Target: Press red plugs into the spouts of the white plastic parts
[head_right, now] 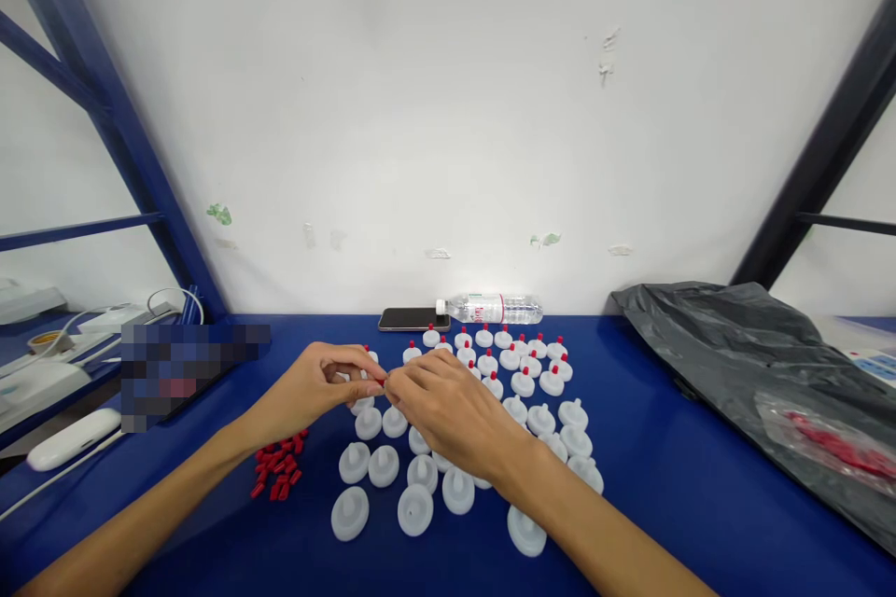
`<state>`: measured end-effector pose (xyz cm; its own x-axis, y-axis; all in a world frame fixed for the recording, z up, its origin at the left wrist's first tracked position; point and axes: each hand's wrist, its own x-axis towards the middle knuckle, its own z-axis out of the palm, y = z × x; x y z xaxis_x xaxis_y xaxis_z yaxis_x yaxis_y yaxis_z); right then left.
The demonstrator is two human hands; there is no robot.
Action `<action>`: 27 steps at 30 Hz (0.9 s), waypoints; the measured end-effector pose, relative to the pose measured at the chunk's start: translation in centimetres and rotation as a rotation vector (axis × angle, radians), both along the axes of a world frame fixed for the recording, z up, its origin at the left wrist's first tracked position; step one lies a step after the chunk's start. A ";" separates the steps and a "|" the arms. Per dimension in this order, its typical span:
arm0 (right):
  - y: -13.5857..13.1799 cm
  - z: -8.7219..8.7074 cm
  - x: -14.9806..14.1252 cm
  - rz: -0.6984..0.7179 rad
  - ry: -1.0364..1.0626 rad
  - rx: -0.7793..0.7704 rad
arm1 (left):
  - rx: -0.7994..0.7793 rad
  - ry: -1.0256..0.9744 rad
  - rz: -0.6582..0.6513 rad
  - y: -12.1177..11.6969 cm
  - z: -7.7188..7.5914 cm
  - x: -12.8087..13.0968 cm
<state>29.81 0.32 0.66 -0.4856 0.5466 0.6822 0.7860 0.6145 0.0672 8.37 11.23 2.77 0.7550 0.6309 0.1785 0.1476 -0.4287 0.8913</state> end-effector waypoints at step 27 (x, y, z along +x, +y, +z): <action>-0.6 0.2 -1.2 0.148 0.040 0.166 | -0.370 -0.075 -0.180 -0.9 -0.5 0.3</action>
